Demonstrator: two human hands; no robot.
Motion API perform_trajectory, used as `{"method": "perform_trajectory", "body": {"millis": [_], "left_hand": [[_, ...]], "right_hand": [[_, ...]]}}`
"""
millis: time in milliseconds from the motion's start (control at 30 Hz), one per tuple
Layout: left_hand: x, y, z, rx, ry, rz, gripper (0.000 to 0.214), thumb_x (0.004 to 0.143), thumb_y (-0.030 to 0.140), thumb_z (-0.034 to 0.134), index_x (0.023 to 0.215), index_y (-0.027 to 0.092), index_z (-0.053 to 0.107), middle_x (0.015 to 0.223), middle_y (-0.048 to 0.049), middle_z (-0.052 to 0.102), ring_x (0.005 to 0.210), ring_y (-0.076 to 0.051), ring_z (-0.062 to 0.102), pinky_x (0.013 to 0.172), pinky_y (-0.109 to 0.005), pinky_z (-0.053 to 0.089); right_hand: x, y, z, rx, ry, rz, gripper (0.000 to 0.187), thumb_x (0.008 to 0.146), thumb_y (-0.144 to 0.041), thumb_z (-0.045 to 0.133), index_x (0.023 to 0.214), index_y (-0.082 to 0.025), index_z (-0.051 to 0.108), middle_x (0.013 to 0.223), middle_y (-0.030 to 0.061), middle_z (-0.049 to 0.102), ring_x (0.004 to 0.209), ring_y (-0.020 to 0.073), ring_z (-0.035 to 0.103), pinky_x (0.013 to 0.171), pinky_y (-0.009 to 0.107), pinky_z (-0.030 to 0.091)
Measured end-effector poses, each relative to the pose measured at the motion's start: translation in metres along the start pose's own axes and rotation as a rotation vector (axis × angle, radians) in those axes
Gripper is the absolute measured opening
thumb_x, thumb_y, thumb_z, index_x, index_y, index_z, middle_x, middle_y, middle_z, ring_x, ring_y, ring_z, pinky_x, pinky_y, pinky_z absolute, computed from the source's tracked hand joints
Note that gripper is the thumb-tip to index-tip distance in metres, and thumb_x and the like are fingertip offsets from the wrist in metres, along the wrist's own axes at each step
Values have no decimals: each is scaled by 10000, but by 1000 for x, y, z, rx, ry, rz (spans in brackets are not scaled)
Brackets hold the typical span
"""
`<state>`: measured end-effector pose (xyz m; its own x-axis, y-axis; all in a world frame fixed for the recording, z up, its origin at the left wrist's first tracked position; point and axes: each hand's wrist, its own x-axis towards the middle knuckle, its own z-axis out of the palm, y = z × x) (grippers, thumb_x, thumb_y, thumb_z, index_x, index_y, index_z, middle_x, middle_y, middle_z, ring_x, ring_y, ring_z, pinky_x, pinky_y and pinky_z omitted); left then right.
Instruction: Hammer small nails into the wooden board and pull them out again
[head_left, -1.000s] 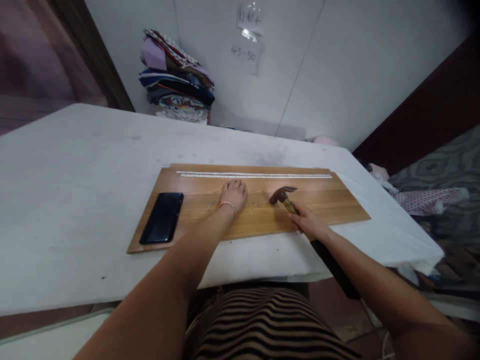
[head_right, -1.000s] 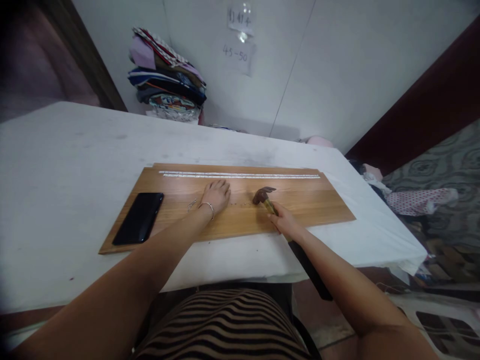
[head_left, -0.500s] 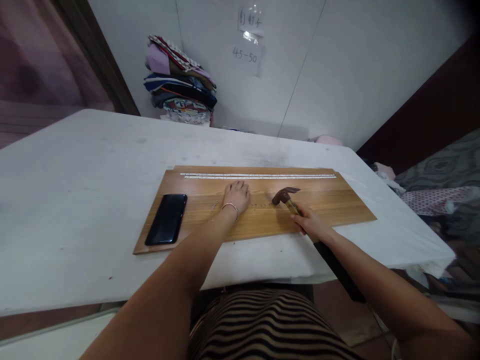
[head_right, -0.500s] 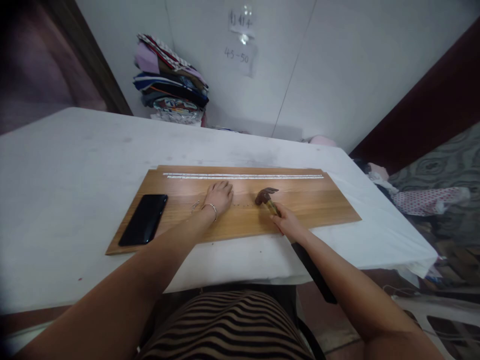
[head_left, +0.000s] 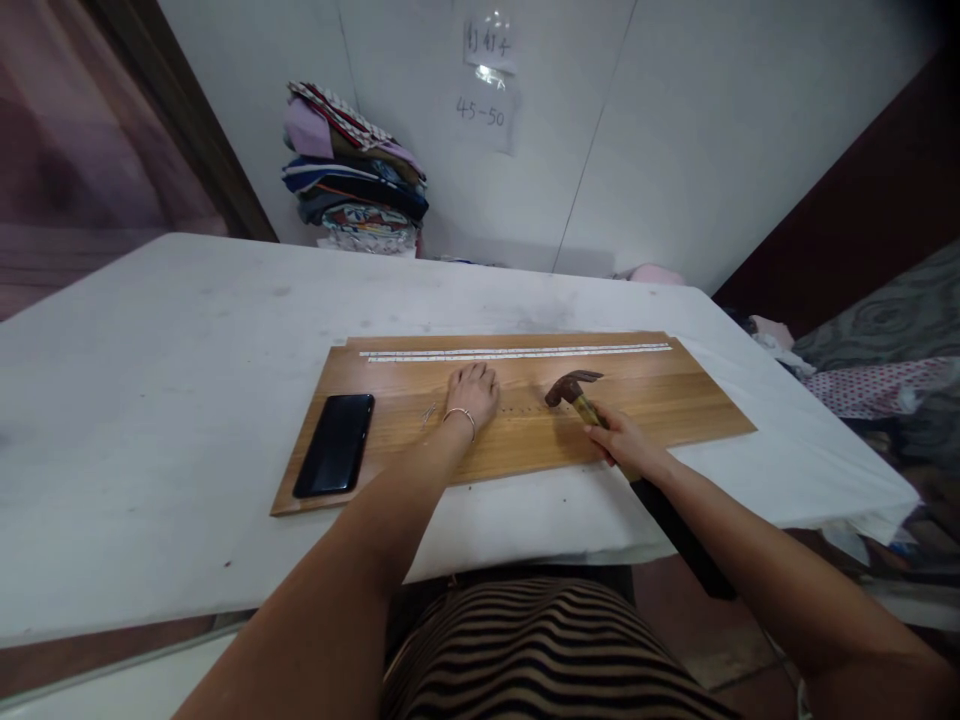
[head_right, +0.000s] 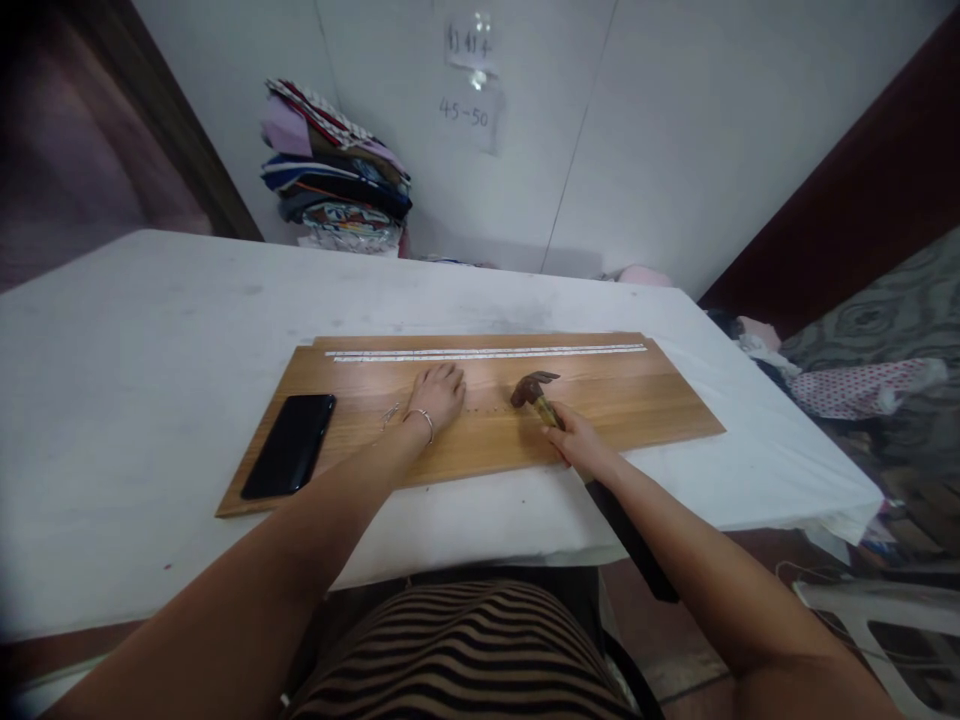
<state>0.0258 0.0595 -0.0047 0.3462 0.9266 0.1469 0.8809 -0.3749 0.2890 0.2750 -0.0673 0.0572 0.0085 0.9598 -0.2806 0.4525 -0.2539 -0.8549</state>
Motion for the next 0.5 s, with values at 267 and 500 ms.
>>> {"method": "perform_trajectory", "body": {"millis": [267,500], "left_hand": [[0,1,-2,7,-18,-16,314,1025,271,406,1175,217,677,1476,-98,596,1393,-252,489,1170,-428,342],[0,2,-3,-10,-9,-14,311,1019,265,409,1139,217,692,1414,-108,634,1363,-257,509,1156,-439,353]], "right_hand": [[2,-3,3,-4,-13,33,511,810,-277,571,1298,-130,544,490,-120,431,363,97,393,372,222,311],[0,-6,1,-23,12,21,548,824,-258,554,1351,-107,539,487,-118,417,368,101,396,379,225,320]]}}
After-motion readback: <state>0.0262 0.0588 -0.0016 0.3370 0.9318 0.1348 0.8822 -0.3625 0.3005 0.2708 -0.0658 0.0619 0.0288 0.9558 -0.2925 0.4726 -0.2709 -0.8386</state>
